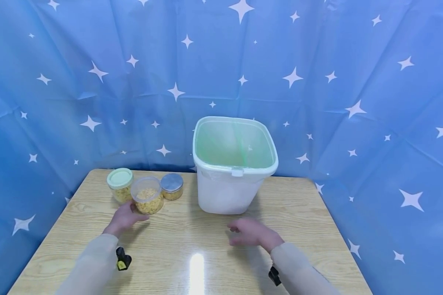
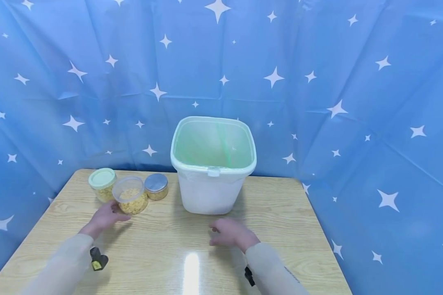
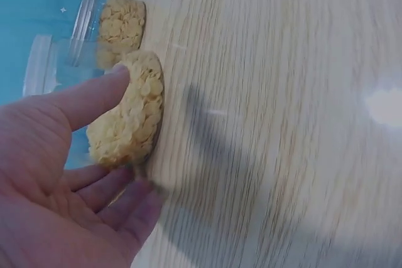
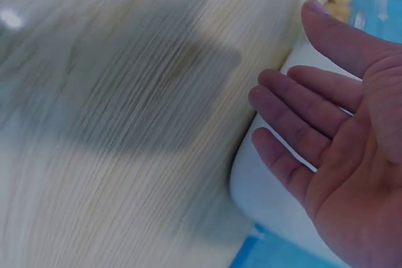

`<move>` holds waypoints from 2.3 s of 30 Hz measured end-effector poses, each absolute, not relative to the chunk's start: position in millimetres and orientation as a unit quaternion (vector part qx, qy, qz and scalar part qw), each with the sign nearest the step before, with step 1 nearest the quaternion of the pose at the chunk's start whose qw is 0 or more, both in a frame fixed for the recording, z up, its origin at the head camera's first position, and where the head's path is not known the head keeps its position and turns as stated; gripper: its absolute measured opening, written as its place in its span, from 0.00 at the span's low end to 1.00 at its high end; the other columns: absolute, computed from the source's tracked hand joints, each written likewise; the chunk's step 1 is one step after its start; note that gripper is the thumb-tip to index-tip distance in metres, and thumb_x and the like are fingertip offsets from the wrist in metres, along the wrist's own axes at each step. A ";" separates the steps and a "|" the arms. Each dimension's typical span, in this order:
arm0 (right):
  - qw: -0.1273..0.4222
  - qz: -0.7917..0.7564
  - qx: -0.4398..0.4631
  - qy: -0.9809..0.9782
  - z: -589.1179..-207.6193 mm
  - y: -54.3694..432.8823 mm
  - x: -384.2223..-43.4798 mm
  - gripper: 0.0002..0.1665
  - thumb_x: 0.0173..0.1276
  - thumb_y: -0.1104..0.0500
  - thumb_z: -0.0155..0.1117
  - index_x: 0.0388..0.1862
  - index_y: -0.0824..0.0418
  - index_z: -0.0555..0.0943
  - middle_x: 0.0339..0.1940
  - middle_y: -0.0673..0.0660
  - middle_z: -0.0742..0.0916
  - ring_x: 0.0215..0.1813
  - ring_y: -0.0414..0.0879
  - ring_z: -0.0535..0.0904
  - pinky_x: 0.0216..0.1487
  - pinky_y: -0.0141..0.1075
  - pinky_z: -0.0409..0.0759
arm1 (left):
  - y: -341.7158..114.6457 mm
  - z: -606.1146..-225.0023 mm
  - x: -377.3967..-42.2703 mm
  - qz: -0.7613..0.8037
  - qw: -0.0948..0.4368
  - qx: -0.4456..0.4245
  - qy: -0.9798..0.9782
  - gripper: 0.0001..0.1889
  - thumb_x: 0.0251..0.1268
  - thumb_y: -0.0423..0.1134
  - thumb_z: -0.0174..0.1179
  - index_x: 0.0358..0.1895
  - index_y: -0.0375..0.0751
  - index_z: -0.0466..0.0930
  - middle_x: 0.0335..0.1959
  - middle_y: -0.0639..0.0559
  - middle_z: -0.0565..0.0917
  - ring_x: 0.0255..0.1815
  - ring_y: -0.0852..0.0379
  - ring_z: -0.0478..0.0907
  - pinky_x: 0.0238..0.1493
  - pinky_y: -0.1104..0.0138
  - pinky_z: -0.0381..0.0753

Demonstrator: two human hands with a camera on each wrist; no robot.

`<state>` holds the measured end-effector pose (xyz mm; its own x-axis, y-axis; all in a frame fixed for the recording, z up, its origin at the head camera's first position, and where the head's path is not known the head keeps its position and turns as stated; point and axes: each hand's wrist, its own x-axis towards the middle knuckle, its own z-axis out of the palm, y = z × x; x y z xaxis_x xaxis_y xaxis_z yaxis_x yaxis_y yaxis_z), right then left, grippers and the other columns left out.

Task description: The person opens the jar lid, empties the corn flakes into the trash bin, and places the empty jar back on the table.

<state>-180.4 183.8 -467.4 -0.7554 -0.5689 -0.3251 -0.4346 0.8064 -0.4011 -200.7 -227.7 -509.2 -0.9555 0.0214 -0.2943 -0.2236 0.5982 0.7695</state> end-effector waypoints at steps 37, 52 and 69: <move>0.271 -0.126 -0.284 0.911 -481.5 116.3 -184.1 0.35 0.61 0.39 0.66 0.64 0.53 0.76 0.55 0.49 0.86 0.57 0.41 0.80 0.62 0.36 0.77 | -182.8 -543.8 -220.4 0.527 0.015 -0.157 0.835 0.63 0.49 0.46 0.75 0.78 0.40 0.34 0.75 0.31 0.55 0.75 0.32 0.53 0.74 0.41 0.56; 0.258 -0.121 -0.288 0.914 -482.2 116.4 -182.7 0.35 0.62 0.38 0.65 0.64 0.52 0.76 0.56 0.48 0.85 0.59 0.41 0.79 0.67 0.39 0.73 | -211.0 -542.9 -213.8 0.531 0.093 -0.064 0.840 0.65 0.48 0.50 0.75 0.79 0.42 0.31 0.75 0.33 0.54 0.74 0.34 0.55 0.71 0.40 0.58; 0.239 -0.143 -0.276 0.920 -479.3 121.0 -182.2 0.40 0.67 0.36 0.58 0.69 0.59 0.71 0.65 0.55 0.80 0.66 0.49 0.75 0.68 0.41 0.73 | -206.2 -521.6 -186.5 0.465 0.144 0.035 0.873 0.57 0.44 0.51 0.76 0.73 0.34 0.47 0.68 0.35 0.67 0.67 0.40 0.68 0.66 0.47 0.69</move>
<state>-182.2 121.0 -479.3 -0.7335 -0.5763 -0.3603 -0.4392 0.8065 -0.3959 -186.5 -206.2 -521.6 -0.9559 0.1953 -0.2194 -0.0730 0.5657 0.8213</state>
